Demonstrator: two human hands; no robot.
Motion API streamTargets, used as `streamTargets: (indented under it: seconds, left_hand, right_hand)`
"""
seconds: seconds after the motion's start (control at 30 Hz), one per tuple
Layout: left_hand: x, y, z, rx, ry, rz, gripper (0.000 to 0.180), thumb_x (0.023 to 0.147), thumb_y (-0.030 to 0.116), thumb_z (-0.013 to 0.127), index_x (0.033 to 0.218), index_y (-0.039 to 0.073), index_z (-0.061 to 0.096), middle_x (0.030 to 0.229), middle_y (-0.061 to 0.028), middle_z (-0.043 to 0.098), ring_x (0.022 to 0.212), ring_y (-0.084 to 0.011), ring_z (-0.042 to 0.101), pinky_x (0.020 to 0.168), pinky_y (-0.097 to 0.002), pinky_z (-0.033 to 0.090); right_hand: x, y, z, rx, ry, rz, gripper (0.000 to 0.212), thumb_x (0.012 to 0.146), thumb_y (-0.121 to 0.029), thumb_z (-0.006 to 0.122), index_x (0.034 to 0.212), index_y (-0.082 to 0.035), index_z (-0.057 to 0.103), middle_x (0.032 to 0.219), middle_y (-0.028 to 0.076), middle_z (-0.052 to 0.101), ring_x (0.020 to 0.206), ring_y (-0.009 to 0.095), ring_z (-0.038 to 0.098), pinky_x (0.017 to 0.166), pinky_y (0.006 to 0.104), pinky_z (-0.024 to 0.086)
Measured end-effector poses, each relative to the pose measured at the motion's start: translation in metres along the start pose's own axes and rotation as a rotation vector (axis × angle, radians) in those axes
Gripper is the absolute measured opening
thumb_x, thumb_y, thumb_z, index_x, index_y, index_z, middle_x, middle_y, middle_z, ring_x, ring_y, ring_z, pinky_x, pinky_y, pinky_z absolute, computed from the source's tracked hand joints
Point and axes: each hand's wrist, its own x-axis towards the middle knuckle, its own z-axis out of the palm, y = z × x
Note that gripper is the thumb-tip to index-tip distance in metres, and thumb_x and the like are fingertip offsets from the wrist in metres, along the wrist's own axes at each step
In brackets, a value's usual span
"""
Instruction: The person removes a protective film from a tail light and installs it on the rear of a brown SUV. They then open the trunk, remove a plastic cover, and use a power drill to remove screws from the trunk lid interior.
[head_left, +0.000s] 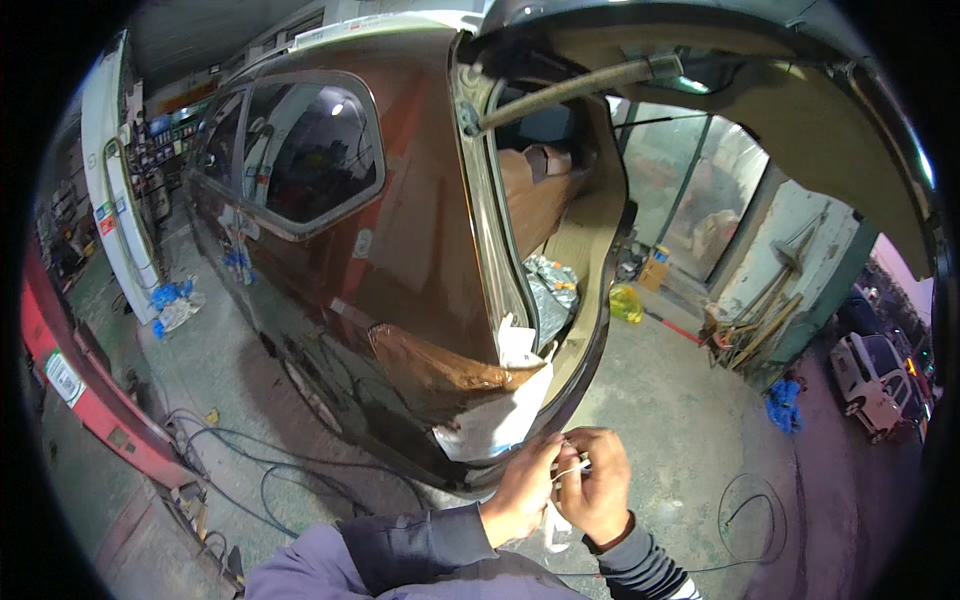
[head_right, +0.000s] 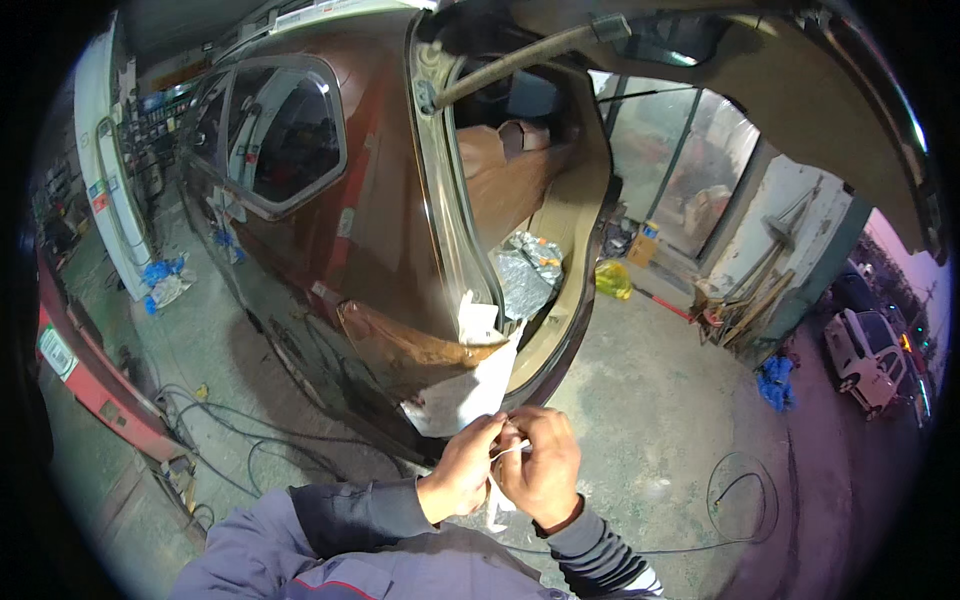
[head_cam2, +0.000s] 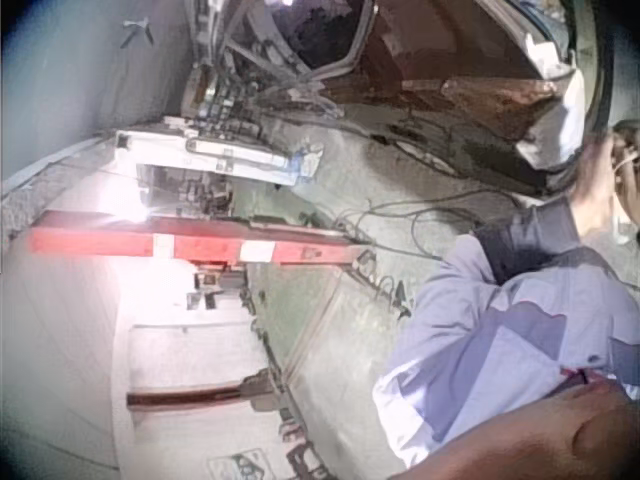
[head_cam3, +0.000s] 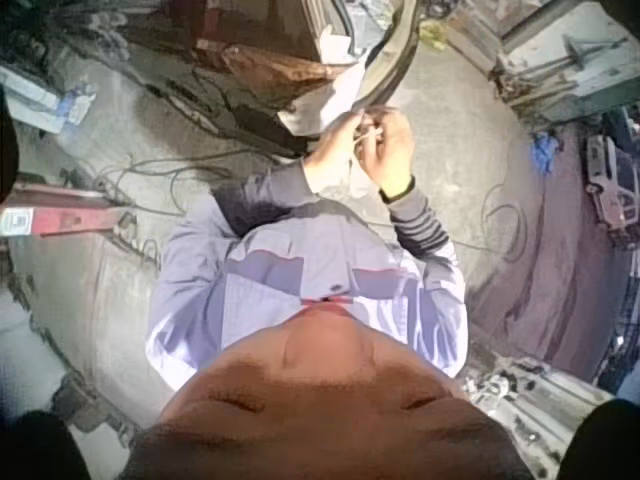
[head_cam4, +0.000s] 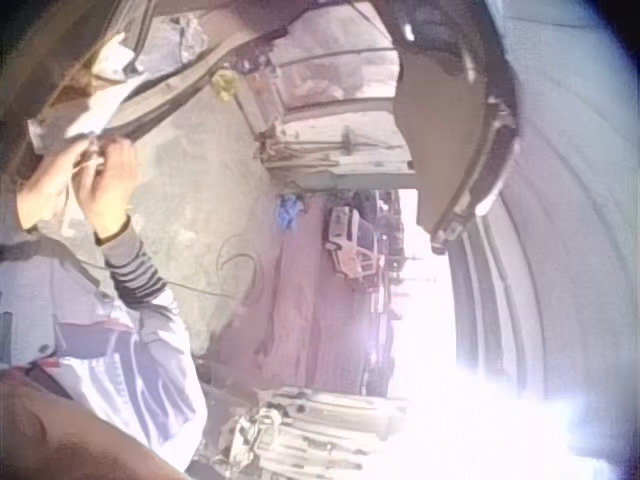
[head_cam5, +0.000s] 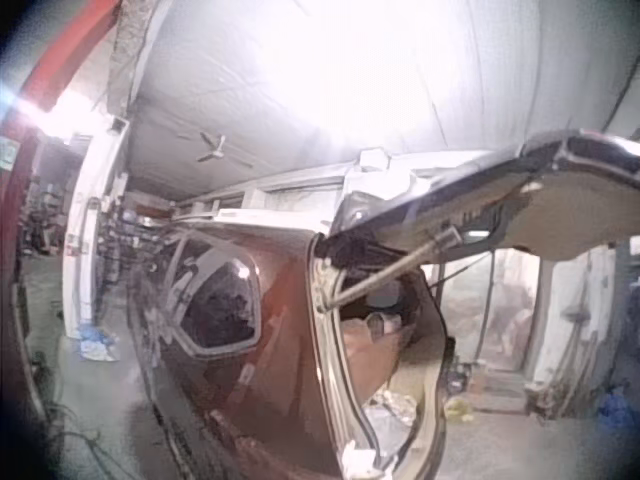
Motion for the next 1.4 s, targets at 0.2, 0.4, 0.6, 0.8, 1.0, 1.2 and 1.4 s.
streamTargets:
  seconds: [0.2,0.4,0.6,0.8,1.0,1.2,1.4]
  left_hand:
    - [0.003,-0.082,-0.029,0.099,0.25,-0.088,0.029,0.109,0.043,0.055,0.107,0.014,0.057,0.083,0.0021,0.054,0.065,-0.0087,0.051,0.051,-0.0274,0.04]
    - [-0.024,-0.086,-0.037,0.209,0.252,0.093,0.032,0.106,0.038,0.064,0.093,0.01,0.054,0.069,0.0022,0.049,0.05,-0.0061,0.043,0.044,-0.0253,0.033]
    - [-0.057,-0.082,-0.057,0.294,0.384,0.113,0.025,0.102,0.02,0.069,0.085,0.011,0.051,0.072,0.0027,0.051,0.056,-0.0057,0.046,0.047,-0.025,0.036]
    - [-0.068,-0.073,-0.099,0.522,0.421,0.098,0.029,0.1,0.017,0.071,0.08,0.011,0.051,0.064,0.0031,0.05,0.052,-0.006,0.044,0.047,-0.0253,0.035]
    - [-0.06,-0.063,-0.122,0.573,0.369,0.178,0.036,0.101,0.021,0.072,0.072,0.01,0.055,0.064,0.005,0.052,0.054,-0.0049,0.043,0.05,-0.0247,0.034]
    - [-0.038,-0.048,-0.138,0.965,0.309,0.581,0.041,0.094,0.019,0.078,0.068,0.004,0.051,0.073,-0.0021,0.061,0.067,-0.01,0.052,0.062,-0.0295,0.044]
    - [-0.012,-0.047,-0.123,0.731,0.399,0.35,0.038,0.094,0.012,0.076,0.07,0.005,0.048,0.083,-0.0082,0.068,0.078,-0.0147,0.065,0.066,-0.0302,0.049]
  right_hand:
    - [-0.079,0.058,-0.02,0.25,-0.437,0.175,0.031,0.084,-0.007,0.072,0.114,-0.001,0.068,0.106,0.018,0.07,0.099,0.04,0.065,0.087,0.0452,0.054]
    - [-0.047,0.102,-0.04,0.672,-1.018,0.159,0.045,0.087,-0.022,0.084,0.125,-0.005,0.066,0.113,0.013,0.07,0.102,0.024,0.07,0.086,0.0362,0.057]
    - [0.044,0.147,0.024,0.585,-0.662,0.196,0.035,0.091,-0.022,0.081,0.116,-0.001,0.071,0.102,0.012,0.073,0.084,0.02,0.071,0.076,0.0336,0.057]
    - [0.129,0.156,0.126,0.21,-0.133,0.067,0.029,0.087,-0.023,0.078,0.107,-0.001,0.075,0.099,0.019,0.073,0.087,0.036,0.072,0.079,0.0425,0.058]
    - [0.143,0.163,0.157,0.038,-0.114,-0.099,0.016,0.087,-0.014,0.075,0.097,-0.002,0.072,0.099,0.019,0.071,0.09,0.039,0.069,0.081,0.0454,0.056]
    - [0.131,0.174,0.156,0.182,-0.13,-0.051,0.014,0.094,-0.012,0.066,0.097,0.002,0.064,0.088,0.022,0.069,0.082,0.041,0.068,0.076,0.0451,0.054]
    - [0.099,0.194,0.115,0.437,-0.265,0.125,0.008,0.093,-0.003,0.066,0.09,0.0,0.058,0.079,0.012,0.067,0.07,0.019,0.066,0.066,0.0334,0.053]
